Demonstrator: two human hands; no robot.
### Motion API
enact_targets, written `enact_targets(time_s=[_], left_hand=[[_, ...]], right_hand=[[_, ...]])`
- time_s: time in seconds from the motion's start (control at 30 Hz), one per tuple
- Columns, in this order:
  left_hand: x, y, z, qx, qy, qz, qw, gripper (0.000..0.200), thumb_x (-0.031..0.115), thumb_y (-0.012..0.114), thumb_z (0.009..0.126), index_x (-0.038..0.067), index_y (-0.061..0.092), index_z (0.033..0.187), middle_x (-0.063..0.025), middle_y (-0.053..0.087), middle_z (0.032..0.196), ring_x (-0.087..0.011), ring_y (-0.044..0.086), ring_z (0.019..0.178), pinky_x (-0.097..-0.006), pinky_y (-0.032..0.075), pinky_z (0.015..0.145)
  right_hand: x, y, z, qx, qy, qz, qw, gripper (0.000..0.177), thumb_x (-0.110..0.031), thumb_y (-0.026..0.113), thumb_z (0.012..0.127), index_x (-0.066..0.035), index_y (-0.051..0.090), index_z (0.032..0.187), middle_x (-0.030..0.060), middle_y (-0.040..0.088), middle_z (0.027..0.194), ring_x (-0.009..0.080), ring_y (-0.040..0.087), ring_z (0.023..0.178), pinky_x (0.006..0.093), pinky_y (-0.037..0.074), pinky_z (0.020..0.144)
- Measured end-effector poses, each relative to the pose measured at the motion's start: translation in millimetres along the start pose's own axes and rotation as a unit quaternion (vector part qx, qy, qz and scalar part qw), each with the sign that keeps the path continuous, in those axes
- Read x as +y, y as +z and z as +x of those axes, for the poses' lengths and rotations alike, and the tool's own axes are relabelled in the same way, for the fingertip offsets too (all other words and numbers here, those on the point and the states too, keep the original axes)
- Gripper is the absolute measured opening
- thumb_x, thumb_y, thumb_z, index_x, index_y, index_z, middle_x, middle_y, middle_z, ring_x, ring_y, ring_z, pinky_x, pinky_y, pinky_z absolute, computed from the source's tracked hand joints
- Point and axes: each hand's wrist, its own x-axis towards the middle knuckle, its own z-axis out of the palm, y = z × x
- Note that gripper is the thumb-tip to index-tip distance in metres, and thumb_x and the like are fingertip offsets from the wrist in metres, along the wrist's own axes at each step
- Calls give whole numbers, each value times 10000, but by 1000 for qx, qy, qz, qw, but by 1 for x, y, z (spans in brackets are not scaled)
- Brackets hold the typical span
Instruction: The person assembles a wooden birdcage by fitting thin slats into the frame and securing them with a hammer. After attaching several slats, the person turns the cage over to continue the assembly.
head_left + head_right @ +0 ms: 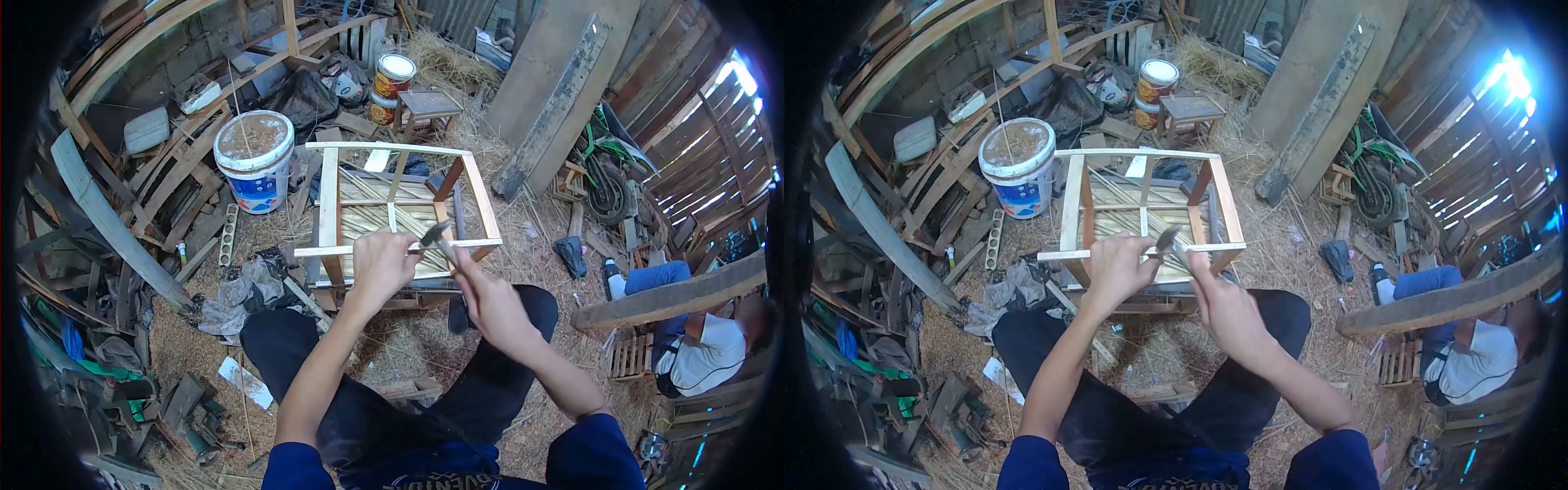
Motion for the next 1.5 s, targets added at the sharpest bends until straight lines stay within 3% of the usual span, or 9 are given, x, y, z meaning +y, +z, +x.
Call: enact_targets(time_s=[0.13, 0.3, 0.53, 0.6, 0.83, 0.97, 1.13, 1.23, 1.5], left_hand=[[-1, 1, 3, -3, -1, -1, 1000, 226, 339, 836, 803, 190, 845, 972, -153, 691, 746, -341, 720, 743, -481, 539, 672], [3, -1, -1, -5, 0, 1, 1000, 211, 342, 839, 800, 199, 843, 955, -146, 681, 744, -339, 720, 738, -481, 538, 664], [1, 1, -2, -13, 3, 5, 1000, 201, 325, 845, 793, 201, 845, 952, -135, 665, 730, -334, 710, 718, -482, 533, 655], [1, -1, -1, -6, 4, 5, 1000, 197, 320, 842, 797, 195, 844, 949, -135, 664, 732, -339, 706, 712, -482, 533, 656], [2, 0, -1, -8, -1, -10, 1000, 227, 335, 847, 796, 188, 842, 969, -143, 656, 760, -345, 701, 737, -485, 537, 682], [10, -7, 1, 2, 3, -21, 1000, 189, 259, 858, 768, 146, 838, 918, -139, 658, 734, -334, 693, 714, -473, 539, 671], [4, -2, 0, 1, -1, -22, 1000, 228, 328, 835, 783, 196, 855, 968, -131, 643, 735, -332, 692, 713, -480, 534, 673], [8, -6, 1, 10, -3, -21, 1000, 208, 269, 851, 769, 153, 848, 942, -151, 670, 744, -341, 698, 719, -479, 544, 676], [11, -9, 0, -8, -15, -14, 1000, 178, 237, 862, 771, 148, 849, 924, -153, 682, 743, -341, 713, 738, -477, 548, 691]], right_hand=[[2, -10, 2, 182, -125, 93, 971, 566, -63, 615, 1045, -96, 472, 1592, 308, 725, 1026, 466, 735, 904, 507, 586, 787], [10, 1, 2, 24, -42, 4, 999, 505, -54, 593, 1066, -89, 521, 1564, 259, 745, 1057, 413, 759, 891, 476, 590, 773], [6, -3, 3, 398, -173, 97, 895, 510, -73, 600, 1069, -68, 507, 1571, 218, 742, 945, 334, 772, 804, 439, 591, 688], [15, 11, -5, 86, -109, -62, 988, 524, -82, 600, 1068, -93, 499, 1582, 228, 743, 956, 377, 760, 801, 448, 587, 685], [-7, -5, 1, 263, -133, 122, 948, 522, -64, 553, 1088, -11, 448, 1596, 274, 744, 1077, 386, 750, 845, 444, 585, 765], [2, -14, 3, 23, -51, -27, 998, 523, -44, 544, 1086, 19, 435, 1594, 269, 741, 1115, 324, 742, 797, 406, 588, 739], [-9, -18, 4, 356, -166, 101, 914, 541, -55, 574, 1072, -11, 431, 1592, 214, 738, 936, 343, 711, 684, 433, 570, 659], [16, 17, 6, 77, -56, 10, 995, 564, -87, 607, 1060, -76, 443, 1599, 252, 714, 941, 389, 746, 777, 469, 590, 691], [5, -3, -1, 181, -127, 1, 975, 548, -17, 606, 1045, -52, 491, 1580, 232, 742, 1016, 334, 753, 793, 428, 593, 718]])
